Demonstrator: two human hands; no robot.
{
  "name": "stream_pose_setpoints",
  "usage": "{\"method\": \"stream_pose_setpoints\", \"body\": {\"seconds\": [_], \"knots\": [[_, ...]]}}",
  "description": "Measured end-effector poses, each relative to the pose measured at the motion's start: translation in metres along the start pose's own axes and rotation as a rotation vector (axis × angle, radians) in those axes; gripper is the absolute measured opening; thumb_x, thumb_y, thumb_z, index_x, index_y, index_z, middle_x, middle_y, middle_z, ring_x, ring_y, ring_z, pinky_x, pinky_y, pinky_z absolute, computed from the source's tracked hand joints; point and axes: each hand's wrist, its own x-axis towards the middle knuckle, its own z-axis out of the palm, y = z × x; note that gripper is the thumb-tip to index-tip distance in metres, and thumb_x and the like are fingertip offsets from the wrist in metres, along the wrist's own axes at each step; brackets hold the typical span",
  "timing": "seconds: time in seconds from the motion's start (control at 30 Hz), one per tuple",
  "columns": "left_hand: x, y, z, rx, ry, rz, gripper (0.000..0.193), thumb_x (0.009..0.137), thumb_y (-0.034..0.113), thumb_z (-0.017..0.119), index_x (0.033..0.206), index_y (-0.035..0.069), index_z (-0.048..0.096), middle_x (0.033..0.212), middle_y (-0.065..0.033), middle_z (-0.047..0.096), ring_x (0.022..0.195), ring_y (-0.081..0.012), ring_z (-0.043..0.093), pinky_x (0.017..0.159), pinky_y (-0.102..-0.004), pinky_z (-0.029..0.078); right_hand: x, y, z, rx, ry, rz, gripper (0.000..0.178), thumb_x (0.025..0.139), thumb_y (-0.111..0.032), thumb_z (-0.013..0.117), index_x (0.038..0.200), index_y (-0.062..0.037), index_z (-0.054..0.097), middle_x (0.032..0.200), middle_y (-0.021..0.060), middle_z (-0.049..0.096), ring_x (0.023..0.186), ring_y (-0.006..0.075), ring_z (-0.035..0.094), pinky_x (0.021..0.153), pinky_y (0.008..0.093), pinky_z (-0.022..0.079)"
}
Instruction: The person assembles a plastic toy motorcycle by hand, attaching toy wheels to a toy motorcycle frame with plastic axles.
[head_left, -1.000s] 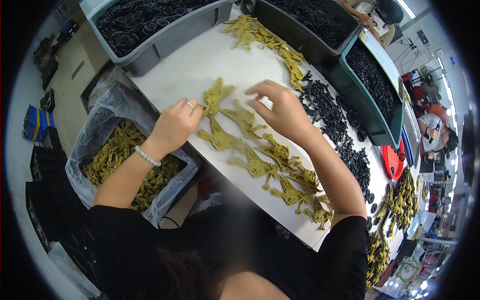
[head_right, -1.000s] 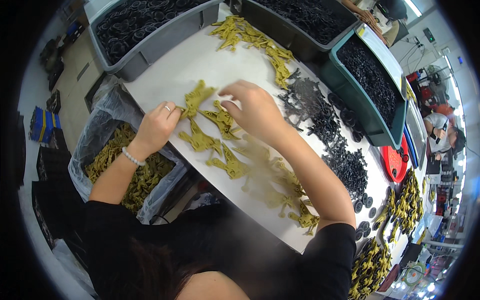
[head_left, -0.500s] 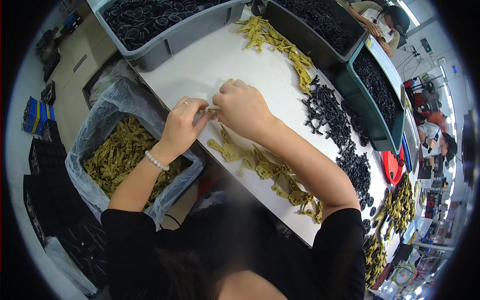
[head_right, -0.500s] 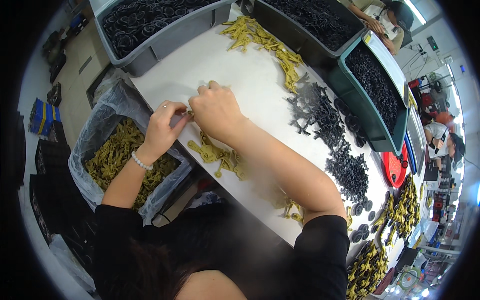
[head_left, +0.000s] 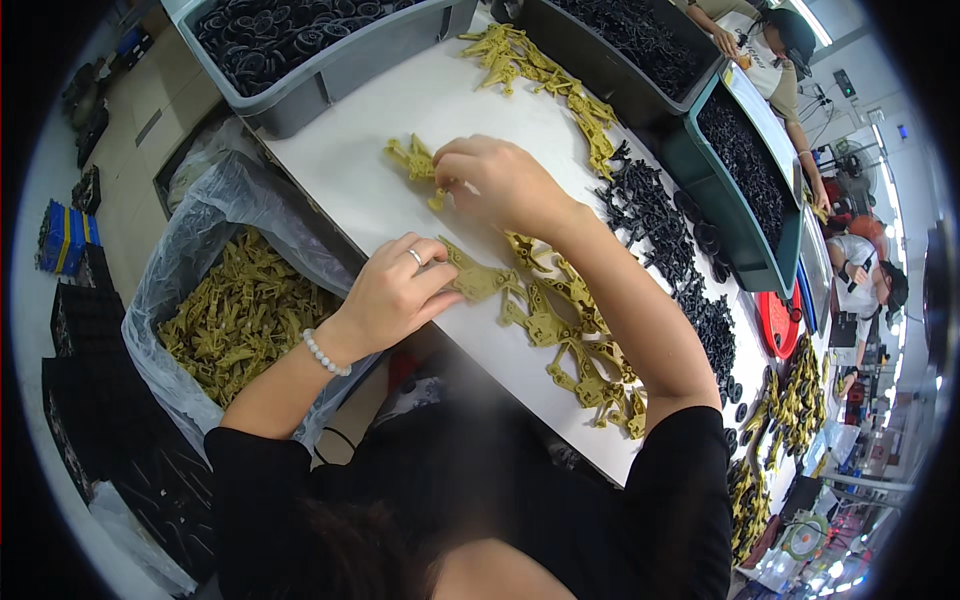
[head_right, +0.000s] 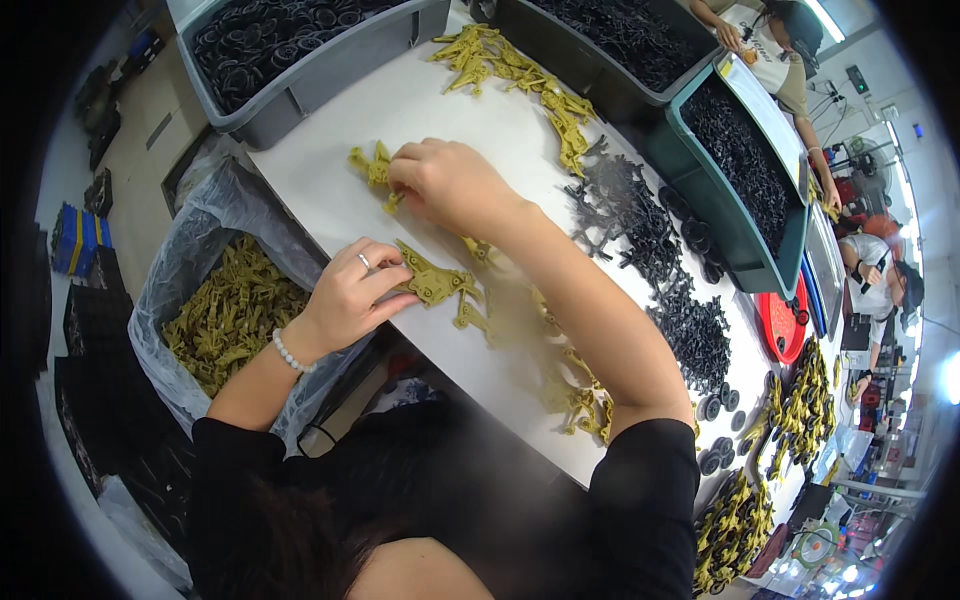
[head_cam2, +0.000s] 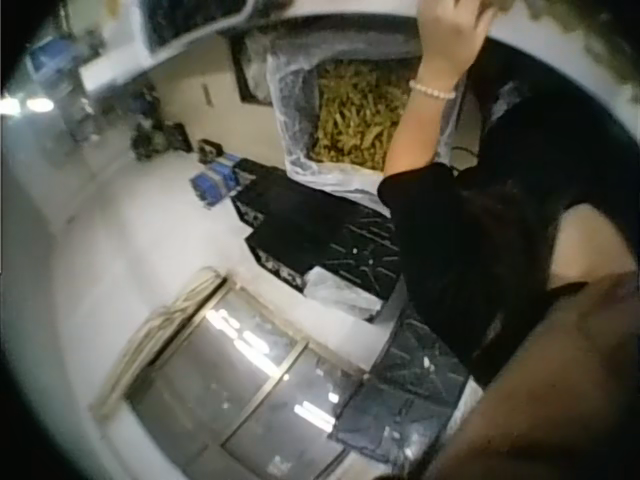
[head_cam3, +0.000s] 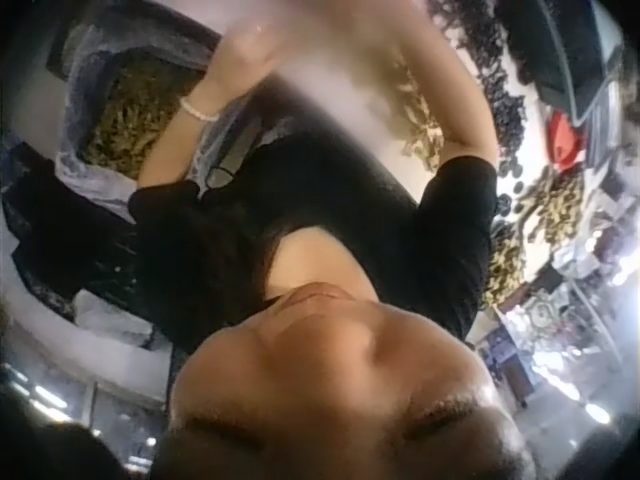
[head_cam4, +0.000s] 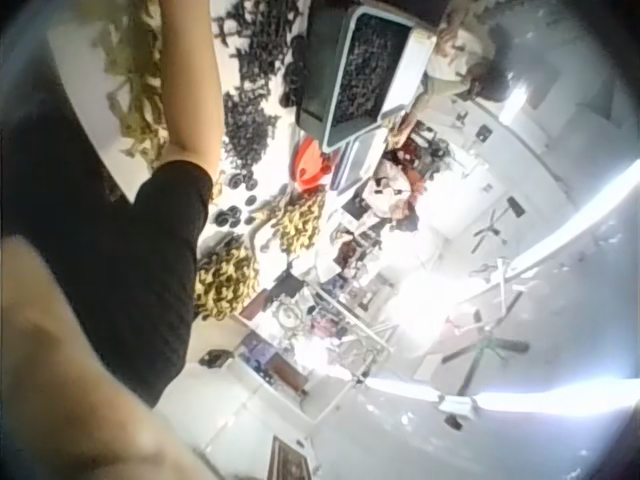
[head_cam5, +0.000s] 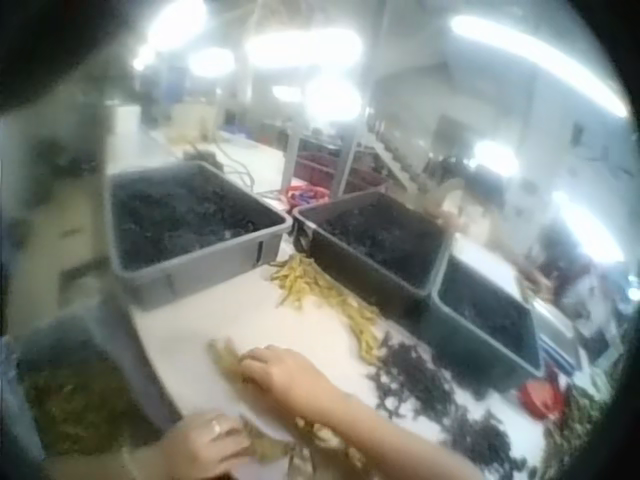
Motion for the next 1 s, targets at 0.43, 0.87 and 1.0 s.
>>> {"method": "stream_pose_setpoints", "body": {"seconds": [0.43, 0.87, 1.0], "knots": [[0.010, -0.016, 0.007, 0.156, 0.287, -0.169, 0.026, 0.067, 0.005, 0.078, 0.086, -0.001, 0.062, 0.081, -0.0108, 0.060, 0.071, -0.0257, 0.058, 0.062, -0.0334, 0.048, -0.009, -0.015, 0.014, -0.123, -0.045, -0.109, 0.015, 0.070, -0.009, 0.064, 0.084, -0.0051, 0.061, 0.096, 0.0070, 0.065, 0.088, 0.0253, 0.060, 0.077, 0.0362, 0.048], [0.015, -0.016, 0.009, 0.101, 0.285, -0.209, 0.014, 0.074, -0.003, 0.069, 0.078, 0.000, 0.056, 0.072, -0.0107, 0.057, 0.062, -0.0237, 0.057, 0.051, -0.0312, 0.046, -0.014, -0.018, 0.021, 0.150, 0.052, 0.124, 0.030, 0.071, -0.002, 0.061, 0.101, 0.0003, 0.060, 0.089, 0.0119, 0.065, 0.086, 0.0305, 0.060, 0.076, 0.0386, 0.049], [0.012, -0.019, 0.012, 0.042, 0.292, -0.259, 0.013, 0.076, -0.002, 0.069, 0.079, 0.000, 0.056, 0.071, -0.0102, 0.056, 0.060, -0.0220, 0.056, 0.051, -0.0300, 0.046, -0.015, -0.016, 0.023, 0.182, 0.070, 0.115, 0.035, 0.071, -0.002, 0.062, 0.105, 0.0002, 0.060, 0.088, 0.0116, 0.065, 0.086, 0.0305, 0.061, 0.077, 0.0379, 0.049]]}}
